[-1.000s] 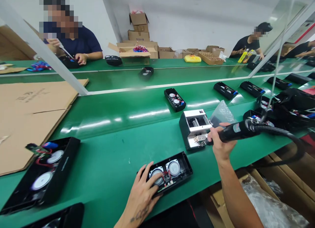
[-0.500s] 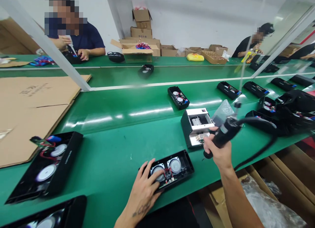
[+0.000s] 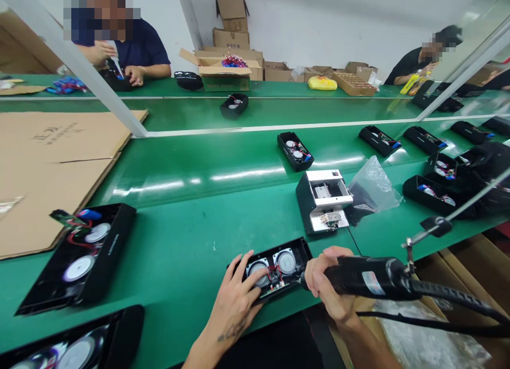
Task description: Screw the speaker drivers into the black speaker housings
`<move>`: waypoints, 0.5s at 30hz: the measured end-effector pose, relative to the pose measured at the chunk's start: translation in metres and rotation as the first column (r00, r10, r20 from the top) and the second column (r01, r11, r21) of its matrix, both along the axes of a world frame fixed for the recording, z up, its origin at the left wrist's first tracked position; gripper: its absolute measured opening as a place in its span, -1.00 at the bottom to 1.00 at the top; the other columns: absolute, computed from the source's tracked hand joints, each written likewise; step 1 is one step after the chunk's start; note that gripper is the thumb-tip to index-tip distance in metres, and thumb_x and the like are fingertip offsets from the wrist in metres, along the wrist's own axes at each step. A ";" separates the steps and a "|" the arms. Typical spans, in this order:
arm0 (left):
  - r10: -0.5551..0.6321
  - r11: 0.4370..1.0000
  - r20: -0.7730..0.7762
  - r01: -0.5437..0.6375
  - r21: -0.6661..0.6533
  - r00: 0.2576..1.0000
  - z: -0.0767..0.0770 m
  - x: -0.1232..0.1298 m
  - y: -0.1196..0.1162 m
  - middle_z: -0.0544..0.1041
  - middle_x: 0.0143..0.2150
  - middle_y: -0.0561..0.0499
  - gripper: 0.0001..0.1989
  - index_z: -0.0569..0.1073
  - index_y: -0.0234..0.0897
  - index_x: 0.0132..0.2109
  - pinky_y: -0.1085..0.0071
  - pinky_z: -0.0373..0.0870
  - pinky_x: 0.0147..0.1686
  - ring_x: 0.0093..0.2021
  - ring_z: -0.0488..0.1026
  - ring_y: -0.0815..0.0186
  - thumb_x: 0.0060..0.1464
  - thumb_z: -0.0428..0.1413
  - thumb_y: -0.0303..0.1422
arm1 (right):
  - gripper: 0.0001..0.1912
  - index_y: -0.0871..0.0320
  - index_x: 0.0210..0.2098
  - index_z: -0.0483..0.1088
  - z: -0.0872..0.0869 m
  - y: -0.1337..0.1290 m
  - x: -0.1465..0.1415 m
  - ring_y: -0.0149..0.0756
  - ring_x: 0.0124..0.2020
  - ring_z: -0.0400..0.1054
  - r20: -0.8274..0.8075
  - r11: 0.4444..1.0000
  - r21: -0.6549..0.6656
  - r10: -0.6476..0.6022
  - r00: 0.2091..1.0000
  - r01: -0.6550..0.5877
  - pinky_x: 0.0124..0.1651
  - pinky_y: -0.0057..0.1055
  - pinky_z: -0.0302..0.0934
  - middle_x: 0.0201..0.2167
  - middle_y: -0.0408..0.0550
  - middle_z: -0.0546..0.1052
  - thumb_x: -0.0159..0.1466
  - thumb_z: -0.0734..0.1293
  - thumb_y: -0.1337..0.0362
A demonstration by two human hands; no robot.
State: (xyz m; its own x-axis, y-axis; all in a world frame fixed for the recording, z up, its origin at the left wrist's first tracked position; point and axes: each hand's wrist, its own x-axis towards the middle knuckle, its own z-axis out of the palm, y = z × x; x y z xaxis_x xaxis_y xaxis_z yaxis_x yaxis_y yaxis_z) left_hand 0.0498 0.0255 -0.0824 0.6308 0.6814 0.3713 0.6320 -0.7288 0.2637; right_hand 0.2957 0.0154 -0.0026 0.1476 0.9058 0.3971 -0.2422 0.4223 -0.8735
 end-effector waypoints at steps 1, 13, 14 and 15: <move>0.000 1.000 0.003 0.000 0.000 1.000 0.000 0.000 0.000 0.64 0.15 0.07 -0.73 0.56 -0.17 -0.33 -0.13 0.04 0.52 0.50 0.23 -0.19 0.02 0.48 -0.21 | -0.65 -0.17 0.19 0.27 0.000 0.001 -0.001 -0.39 -0.66 0.19 0.004 1.000 0.002 -0.006 1.000 0.006 -0.60 -0.44 0.17 -0.55 -0.36 0.32 0.49 0.33 0.30; 0.003 1.000 -0.008 -0.003 -0.020 1.000 0.002 0.001 -0.002 0.64 0.17 0.10 -0.72 0.56 -0.17 -0.32 -0.13 -0.02 0.53 0.50 0.21 -0.22 -0.04 0.51 -0.24 | -0.69 -0.19 0.14 0.25 -0.014 -0.005 -0.005 -0.38 -0.66 0.20 0.094 1.000 -0.009 -0.008 0.996 0.009 -0.56 -0.36 0.18 -0.49 -0.34 0.35 0.48 0.33 0.27; 0.004 1.000 -0.019 -0.005 -0.020 1.000 0.002 0.001 -0.003 0.63 0.18 0.09 -0.71 0.56 -0.17 -0.31 -0.14 -0.02 0.53 0.50 0.19 -0.23 -0.04 0.51 -0.24 | -0.70 -0.19 0.12 0.27 -0.014 -0.007 -0.006 -0.37 -0.65 0.20 0.101 1.000 0.011 -0.012 0.995 0.010 -0.55 -0.35 0.19 -0.49 -0.34 0.34 0.47 0.33 0.29; 0.003 1.000 -0.025 -0.003 -0.019 1.000 0.002 0.001 -0.003 0.63 0.18 0.08 -0.71 0.57 -0.17 -0.30 -0.15 -0.03 0.53 0.51 0.18 -0.23 -0.05 0.51 -0.24 | -0.70 -0.19 0.09 0.28 -0.013 -0.009 -0.007 -0.37 -0.64 0.20 0.106 1.000 0.013 -0.015 0.994 0.014 -0.53 -0.35 0.20 -0.51 -0.34 0.32 0.45 0.34 0.30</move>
State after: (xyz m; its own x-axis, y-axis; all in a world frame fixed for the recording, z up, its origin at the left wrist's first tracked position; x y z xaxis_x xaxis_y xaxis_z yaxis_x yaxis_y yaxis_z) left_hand 0.0510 0.0225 -0.0802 0.6376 0.6901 0.3424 0.6408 -0.7218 0.2616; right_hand 0.2890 0.0067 -0.0159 0.1171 0.8988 0.4223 -0.1422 0.4360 -0.8886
